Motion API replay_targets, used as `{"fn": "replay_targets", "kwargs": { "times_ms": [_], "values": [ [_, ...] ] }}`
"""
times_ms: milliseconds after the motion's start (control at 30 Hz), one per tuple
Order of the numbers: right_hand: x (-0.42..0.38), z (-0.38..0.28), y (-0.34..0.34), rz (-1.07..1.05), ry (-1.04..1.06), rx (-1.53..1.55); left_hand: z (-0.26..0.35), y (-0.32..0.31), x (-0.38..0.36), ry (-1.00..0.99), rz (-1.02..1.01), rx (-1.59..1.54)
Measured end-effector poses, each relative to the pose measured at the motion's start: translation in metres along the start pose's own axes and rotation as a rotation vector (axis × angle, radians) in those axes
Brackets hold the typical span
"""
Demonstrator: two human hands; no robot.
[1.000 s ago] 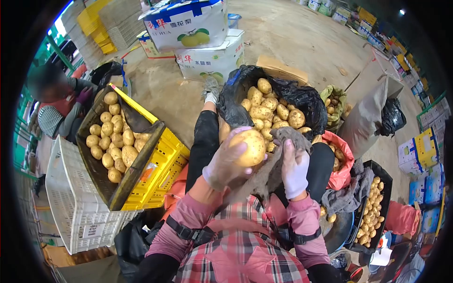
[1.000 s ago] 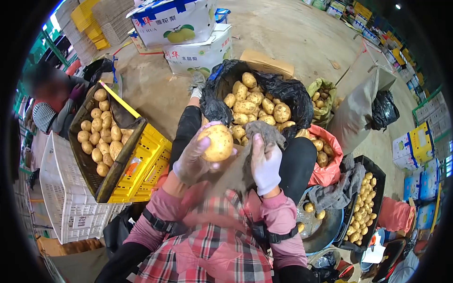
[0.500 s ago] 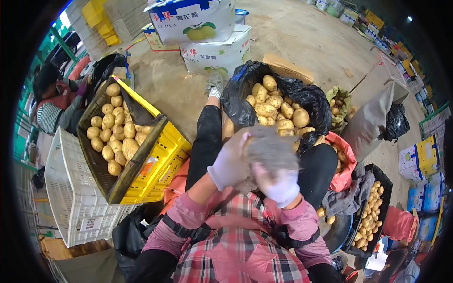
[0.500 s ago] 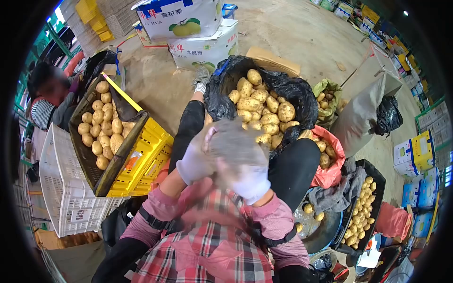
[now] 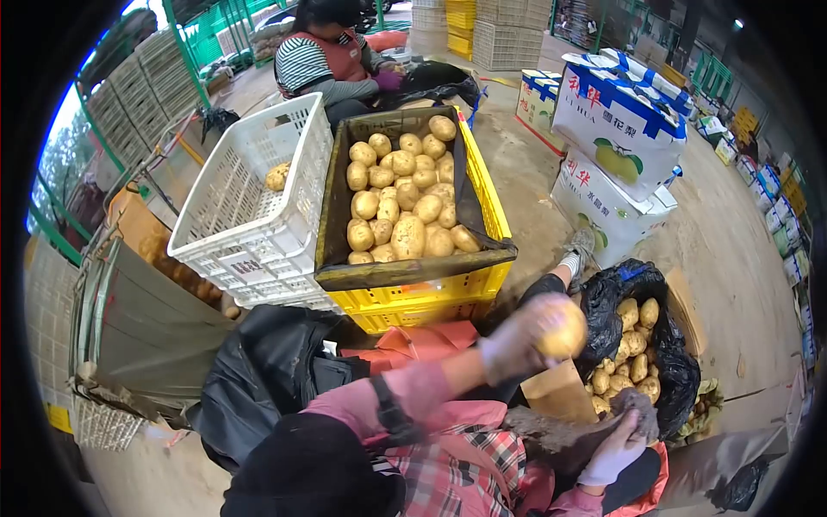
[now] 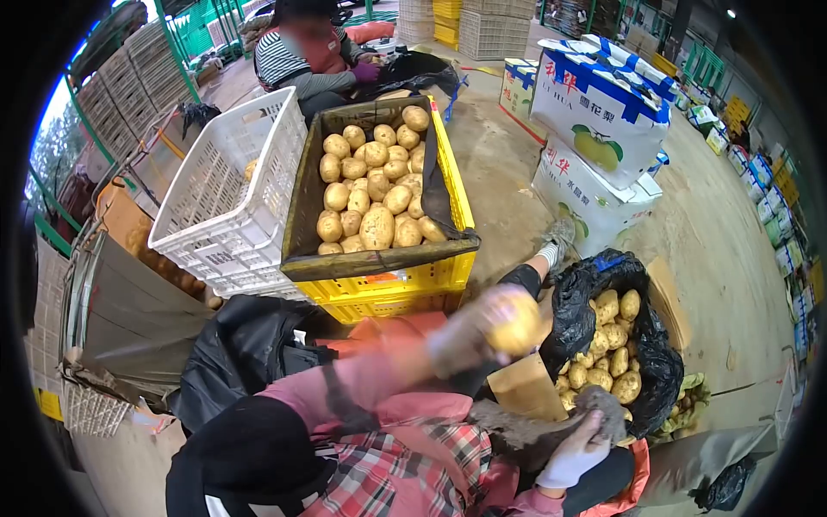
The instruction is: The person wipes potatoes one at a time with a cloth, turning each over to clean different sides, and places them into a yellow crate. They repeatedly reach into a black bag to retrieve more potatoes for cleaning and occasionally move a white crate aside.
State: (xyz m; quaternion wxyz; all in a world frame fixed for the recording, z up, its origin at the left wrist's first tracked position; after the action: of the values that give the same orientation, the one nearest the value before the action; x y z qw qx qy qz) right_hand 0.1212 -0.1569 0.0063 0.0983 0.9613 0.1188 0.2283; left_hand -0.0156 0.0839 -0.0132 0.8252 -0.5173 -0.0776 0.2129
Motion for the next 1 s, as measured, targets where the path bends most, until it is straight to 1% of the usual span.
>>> {"fn": "replay_targets", "kwargs": {
  "times_ms": [33, 67, 100, 133, 167, 200, 267, 300, 333, 400, 433, 467, 500, 533, 567, 600, 633, 667, 700, 733, 767, 800, 833, 867, 900, 1000],
  "values": [
    [0.007, -0.006, 0.003, 0.003, -0.007, -0.019, 0.037, 0.008, -0.008, -0.158, 0.029, 0.105],
    [0.014, 0.018, 0.017, -0.056, -0.209, -0.138, 0.075, 0.017, -0.017, -0.314, 0.076, 0.215],
    [0.020, 0.032, 0.026, -0.001, -0.220, -0.077, 0.109, 0.030, -0.030, -0.421, 0.338, 0.183],
    [0.023, 0.042, 0.029, 0.052, -0.232, -0.016, 0.145, 0.045, -0.046, -0.500, 0.409, 0.237],
    [0.023, 0.030, 0.026, 0.074, -0.272, 0.054, 0.173, 0.061, -0.059, -0.517, 0.558, 0.354],
    [0.025, 0.026, 0.024, 0.070, -0.255, 0.065, 0.200, 0.077, -0.072, -0.529, 0.703, 0.470],
    [0.024, 0.024, 0.026, 0.072, -0.229, 0.078, 0.257, 0.112, -0.093, -0.333, 0.845, 1.184],
    [0.024, 0.027, 0.027, 0.096, -0.203, 0.048, 0.282, 0.161, -0.096, -0.240, 0.799, 1.353],
    [0.024, 0.023, 0.024, 0.052, -0.220, 0.062, 0.300, 0.200, -0.096, -0.143, 0.741, 1.519],
    [0.027, 0.010, 0.017, 0.008, -0.239, 0.083, 0.320, 0.193, -0.101, 0.274, 1.077, 2.142],
    [0.029, 0.007, 0.012, 0.004, -0.239, 0.094, 0.320, 0.184, -0.098, 0.131, 1.130, 2.143],
    [0.033, 0.002, 0.013, -0.028, -0.082, 0.051, 0.299, 0.161, -0.098, -0.109, 1.084, 1.736],
    [0.037, 0.015, 0.019, -0.009, -0.126, 0.164, 0.283, 0.147, -0.078, -0.348, 0.852, 1.802],
    [0.042, 0.026, 0.030, 0.053, -0.204, 0.163, 0.267, 0.135, -0.057, -0.423, 0.755, 1.950],
    [0.051, 0.019, 0.041, 0.049, -0.162, 0.057, 0.230, 0.092, -0.036, -0.440, 0.643, 1.788],
    [0.060, 0.025, 0.051, 0.097, -0.112, 0.005, 0.197, 0.065, -0.014, -0.546, 0.446, 1.749],
    [0.064, 0.033, 0.065, 0.159, -0.033, -0.084, 0.161, 0.028, 0.003, -0.409, 0.315, 1.872],
    [0.067, 0.047, 0.079, 0.215, 0.019, -0.177, 0.116, 0.009, 0.023, -0.374, 0.097, 1.563],
    [0.067, 0.055, 0.089, 0.247, 0.025, -0.210, 0.086, -0.018, 0.040, -0.367, -0.096, 1.872],
    [0.071, 0.074, 0.090, 0.276, -0.226, 0.185, 0.051, -0.038, 0.057, -0.350, -0.236, 1.940],
    [0.068, 0.082, 0.092, 0.270, -0.193, 0.170, 0.025, -0.048, 0.074, -0.201, -0.269, 1.912],
    [0.066, 0.089, 0.095, 0.265, -0.160, 0.155, -0.008, -0.063, 0.090, -0.119, -0.352, 1.823],
    [0.068, 0.085, 0.092, 0.242, -0.227, 0.317, -0.040, -0.066, 0.109, 0.091, -0.338, 1.757],
    [0.067, 0.083, 0.086, 0.217, -0.290, 0.477, -0.066, -0.074, 0.127, 0.028, -0.481, 1.814],
    [0.068, 0.085, 0.084, 0.199, -0.242, 0.440, -0.091, -0.081, 0.143, 0.132, -0.555, 1.729],
    [0.072, 0.070, 0.079, 0.163, -0.240, 0.270, -0.158, -0.091, 0.209, 0.316, -0.776, 2.135]
  ]
}}
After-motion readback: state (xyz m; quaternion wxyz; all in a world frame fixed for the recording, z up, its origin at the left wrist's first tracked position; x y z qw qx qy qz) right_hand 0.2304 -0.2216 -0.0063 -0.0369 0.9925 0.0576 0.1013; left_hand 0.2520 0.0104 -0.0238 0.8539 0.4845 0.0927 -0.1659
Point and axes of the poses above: each hand's wrist, its own x-axis towards the middle knuckle, its own y-axis out of the back of the hand, z = x × y, the point moved 5 cm from there along x, towards the middle knuckle
